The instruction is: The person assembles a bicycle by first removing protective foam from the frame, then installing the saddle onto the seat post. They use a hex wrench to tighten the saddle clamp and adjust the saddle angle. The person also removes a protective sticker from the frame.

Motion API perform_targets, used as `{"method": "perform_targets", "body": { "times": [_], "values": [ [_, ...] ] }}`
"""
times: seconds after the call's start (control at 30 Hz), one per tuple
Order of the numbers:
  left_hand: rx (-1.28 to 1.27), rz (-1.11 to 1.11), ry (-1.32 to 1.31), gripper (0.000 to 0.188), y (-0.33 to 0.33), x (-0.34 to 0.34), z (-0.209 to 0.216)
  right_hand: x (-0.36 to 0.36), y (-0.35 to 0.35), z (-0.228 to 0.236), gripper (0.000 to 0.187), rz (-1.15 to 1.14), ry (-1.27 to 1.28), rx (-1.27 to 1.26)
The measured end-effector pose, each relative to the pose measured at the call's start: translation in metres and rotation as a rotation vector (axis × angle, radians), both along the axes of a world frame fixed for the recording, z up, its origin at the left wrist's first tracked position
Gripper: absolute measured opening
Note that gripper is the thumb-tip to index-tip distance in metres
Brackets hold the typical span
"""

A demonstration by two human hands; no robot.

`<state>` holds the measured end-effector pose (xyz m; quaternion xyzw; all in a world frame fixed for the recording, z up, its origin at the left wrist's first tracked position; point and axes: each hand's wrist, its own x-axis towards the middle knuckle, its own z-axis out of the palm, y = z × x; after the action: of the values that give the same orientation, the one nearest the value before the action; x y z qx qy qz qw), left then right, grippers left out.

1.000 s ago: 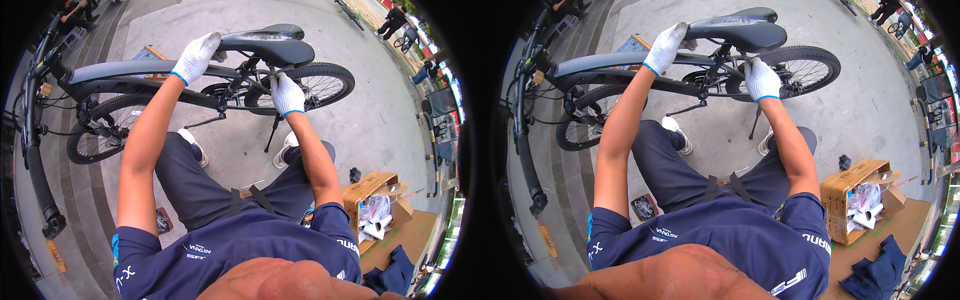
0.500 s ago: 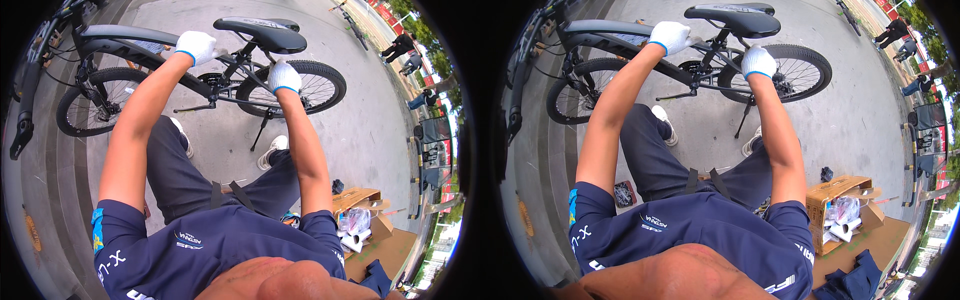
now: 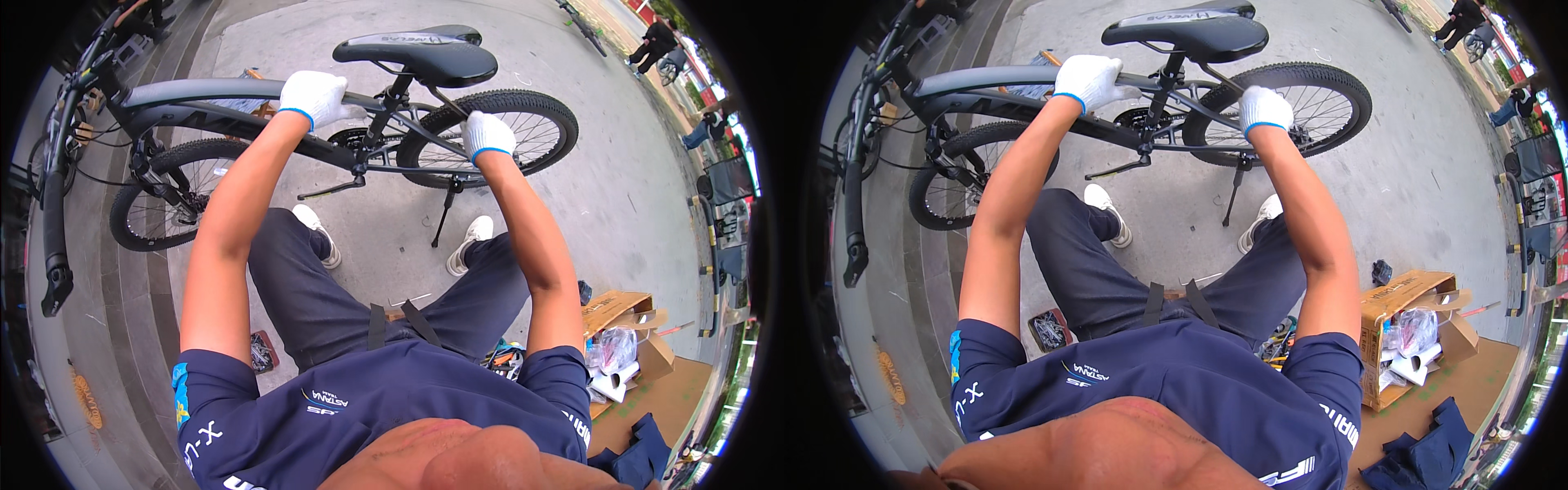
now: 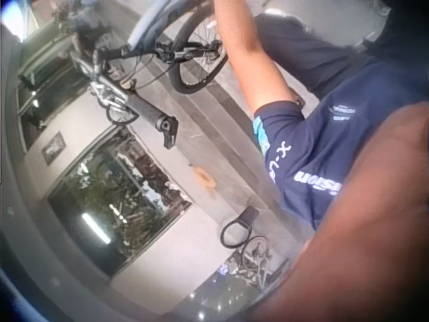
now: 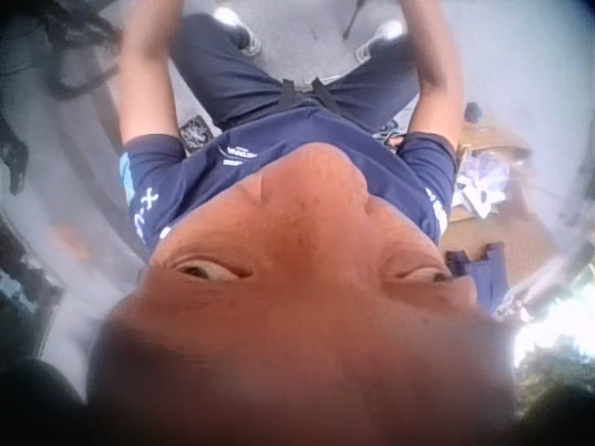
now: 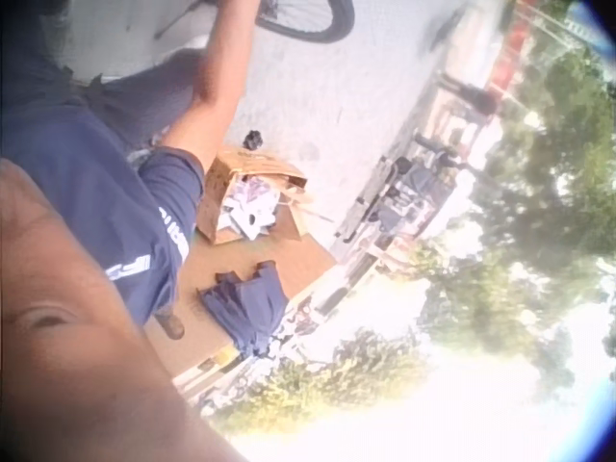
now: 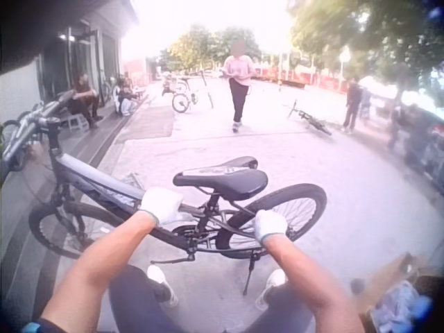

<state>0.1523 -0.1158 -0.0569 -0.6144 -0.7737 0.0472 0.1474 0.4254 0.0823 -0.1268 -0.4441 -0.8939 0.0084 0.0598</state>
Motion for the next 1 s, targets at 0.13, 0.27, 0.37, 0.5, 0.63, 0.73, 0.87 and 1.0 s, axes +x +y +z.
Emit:
{"method": "perform_targets", "body": {
  "times": [0.13, 0.27, 0.37, 0.5, 0.63, 0.73, 0.87, 1.0],
  "values": [
    [-0.003, 0.003, -0.038, 0.059, -0.002, 0.005, 0.003, 0.018, 0.012, -0.015, 0.030, -0.023, -0.127, -0.051],
    [-0.010, 0.030, -0.127, 0.054, -0.006, 0.003, 0.004, 0.022, 0.019, -0.028, 0.032, -0.049, -0.143, -0.140],
    [0.365, 0.073, -0.376, 0.029, -0.007, -0.008, 0.016, 0.026, 0.021, -0.037, 0.035, -0.078, -0.055, -0.105],
    [0.559, 0.011, -0.252, 0.023, -0.035, -0.041, 0.048, 0.029, 0.021, -0.048, 0.035, -0.065, 0.002, -0.107],
    [0.642, -0.099, 0.183, 0.036, -0.080, -0.047, 0.061, 0.029, 0.020, -0.050, 0.034, -0.061, -0.009, -0.077],
    [0.048, 0.125, 0.350, 0.064, -0.111, -0.033, 0.054, 0.027, 0.019, -0.047, 0.029, -0.100, -0.047, -0.120],
    [0.483, -0.008, 0.355, 0.068, -0.133, -0.034, 0.065, 0.025, 0.018, -0.046, 0.030, -0.110, -0.041, -0.108],
    [0.002, 0.106, 0.351, 0.068, -0.144, -0.032, 0.066, 0.027, 0.020, -0.053, 0.033, -0.094, -0.027, -0.087]
  ]
}}
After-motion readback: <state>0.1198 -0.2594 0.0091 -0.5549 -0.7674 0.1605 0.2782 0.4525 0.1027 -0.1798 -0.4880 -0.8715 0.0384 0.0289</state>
